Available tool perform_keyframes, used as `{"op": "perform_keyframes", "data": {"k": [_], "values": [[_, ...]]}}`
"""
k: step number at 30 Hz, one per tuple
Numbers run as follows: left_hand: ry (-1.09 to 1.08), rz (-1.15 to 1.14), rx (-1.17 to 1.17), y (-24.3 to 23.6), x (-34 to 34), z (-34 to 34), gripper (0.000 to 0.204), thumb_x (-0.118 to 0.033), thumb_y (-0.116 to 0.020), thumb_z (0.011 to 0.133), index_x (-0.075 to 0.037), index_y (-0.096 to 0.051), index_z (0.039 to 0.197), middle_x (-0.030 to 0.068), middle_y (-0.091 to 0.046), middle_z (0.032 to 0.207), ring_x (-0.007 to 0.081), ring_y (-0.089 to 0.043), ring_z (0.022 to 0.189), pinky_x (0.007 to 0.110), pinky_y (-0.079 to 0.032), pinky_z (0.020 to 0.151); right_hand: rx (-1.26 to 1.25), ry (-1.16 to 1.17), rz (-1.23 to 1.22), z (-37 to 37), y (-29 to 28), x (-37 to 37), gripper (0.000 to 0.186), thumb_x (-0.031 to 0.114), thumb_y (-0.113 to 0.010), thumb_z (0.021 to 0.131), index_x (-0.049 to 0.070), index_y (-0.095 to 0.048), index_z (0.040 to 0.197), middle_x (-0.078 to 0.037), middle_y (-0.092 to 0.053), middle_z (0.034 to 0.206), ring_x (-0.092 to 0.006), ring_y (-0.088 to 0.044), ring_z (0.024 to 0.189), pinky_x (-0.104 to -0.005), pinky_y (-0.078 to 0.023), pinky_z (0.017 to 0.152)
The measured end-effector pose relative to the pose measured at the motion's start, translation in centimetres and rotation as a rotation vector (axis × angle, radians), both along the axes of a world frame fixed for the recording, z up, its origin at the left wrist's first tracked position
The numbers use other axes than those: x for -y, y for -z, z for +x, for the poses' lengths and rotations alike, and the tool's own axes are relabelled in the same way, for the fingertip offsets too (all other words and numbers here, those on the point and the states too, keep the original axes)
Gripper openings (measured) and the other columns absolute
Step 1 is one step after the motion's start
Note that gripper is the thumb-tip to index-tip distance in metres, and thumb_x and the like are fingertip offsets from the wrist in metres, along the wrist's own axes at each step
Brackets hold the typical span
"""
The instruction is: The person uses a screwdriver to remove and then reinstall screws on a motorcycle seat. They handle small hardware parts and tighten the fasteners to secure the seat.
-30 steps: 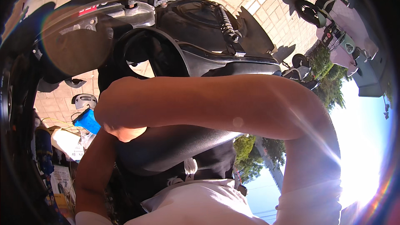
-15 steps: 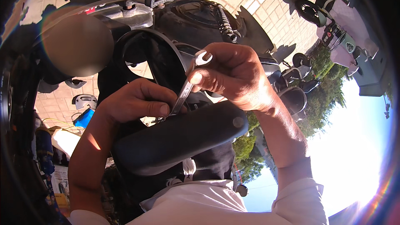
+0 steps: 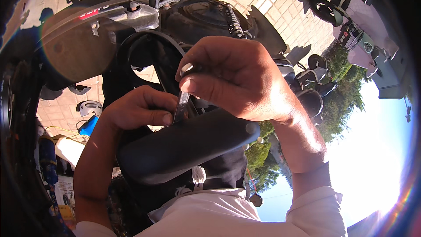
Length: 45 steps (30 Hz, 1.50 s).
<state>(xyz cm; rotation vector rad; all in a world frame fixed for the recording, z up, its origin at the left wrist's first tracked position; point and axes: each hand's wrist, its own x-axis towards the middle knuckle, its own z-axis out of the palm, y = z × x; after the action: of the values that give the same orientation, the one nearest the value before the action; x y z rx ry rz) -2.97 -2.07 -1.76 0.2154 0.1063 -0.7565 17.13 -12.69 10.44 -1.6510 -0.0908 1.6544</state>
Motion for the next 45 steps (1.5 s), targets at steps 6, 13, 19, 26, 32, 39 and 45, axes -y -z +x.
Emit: {"op": "perform_keyframes", "data": {"k": [6,13,19,26,32,39,45], "values": [[-0.127,-0.04,-0.327,-0.5,1.2,-3.8,0.035,-0.016,-0.066,0.092,0.0,-0.062,0.123,0.0073,-0.067,0.109,0.0159,-0.062,0.101,0.032,-0.048,0.092,0.075,-1.199,0.324,-6.4,4.2,-10.2,0.023,0.022,-0.072,0.086,0.001,-0.065,0.093,-0.005,-0.067,0.076,-0.0191,-0.066,0.068,-0.034,-0.051,0.061],[-0.251,-0.11,-0.397,-1.1,1.7,-3.9,0.041,-0.018,-0.065,0.093,0.0,-0.058,0.129,0.0108,-0.066,0.117,0.0209,-0.062,0.108,0.034,-0.048,0.096,0.321,-0.959,0.279,-4.4,3.9,-11.5,0.021,0.02,-0.07,0.088,0.001,-0.065,0.096,-0.006,-0.065,0.075,-0.012,-0.062,0.064,-0.0251,-0.046,0.056],[-0.17,-0.187,-0.192,-0.4,0.4,-1.2,0.047,-0.021,-0.064,0.091,0.006,-0.057,0.129,0.0185,-0.064,0.121,0.0262,-0.062,0.111,0.037,-0.046,0.1,0.245,-0.238,-0.012,0.0,2.2,-5.1,0.022,0.019,-0.068,0.091,-0.001,-0.065,0.099,-0.006,-0.063,0.074,-0.0074,-0.056,0.059,-0.0202,-0.043,0.051],[-0.089,-0.235,-0.304,-0.4,0.3,-1.3,0.039,-0.02,-0.065,0.093,0.001,-0.061,0.126,0.011,-0.068,0.114,0.0157,-0.063,0.104,0.031,-0.048,0.094,0.208,0.219,-0.129,-1.4,0.6,1.6,0.023,0.019,-0.065,0.095,-0.004,-0.062,0.099,-0.001,-0.057,0.071,-0.0055,-0.049,0.057,-0.0204,-0.04,0.051],[0.008,0.014,-0.145,-1.1,-0.2,-0.2,0.037,-0.028,-0.07,0.089,0.003,-0.069,0.109,0.0081,-0.068,0.1,0.015,-0.062,0.095,0.031,-0.047,0.086,0.069,0.384,-0.103,-2.4,0.2,4.0,0.022,0.016,-0.066,0.094,-0.004,-0.062,0.1,-0.005,-0.062,0.074,-0.0089,-0.058,0.061,-0.0214,-0.046,0.056],[-0.071,-0.02,-0.081,-0.7,0.1,-0.7,0.033,-0.022,-0.066,0.092,0.0,-0.066,0.118,0.0071,-0.068,0.108,0.0127,-0.062,0.1,0.029,-0.048,0.09,0.238,-0.117,0.037,-1.4,-1.0,0.5,0.024,0.017,-0.072,0.088,-0.004,-0.064,0.093,-0.008,-0.064,0.075,-0.0148,-0.062,0.063,-0.0245,-0.049,0.056],[-0.153,-0.042,-0.335,-0.7,1.1,-3.1,0.034,-0.02,-0.066,0.093,0.0,-0.064,0.12,0.0084,-0.067,0.111,0.0147,-0.061,0.104,0.03,-0.047,0.093,0.245,-0.95,0.379,-7.2,2.3,-7.7,0.014,0.012,-0.07,0.083,0.0,-0.065,0.088,-0.014,-0.067,0.076,-0.0296,-0.068,0.076,-0.0346,-0.053,0.063]]}}
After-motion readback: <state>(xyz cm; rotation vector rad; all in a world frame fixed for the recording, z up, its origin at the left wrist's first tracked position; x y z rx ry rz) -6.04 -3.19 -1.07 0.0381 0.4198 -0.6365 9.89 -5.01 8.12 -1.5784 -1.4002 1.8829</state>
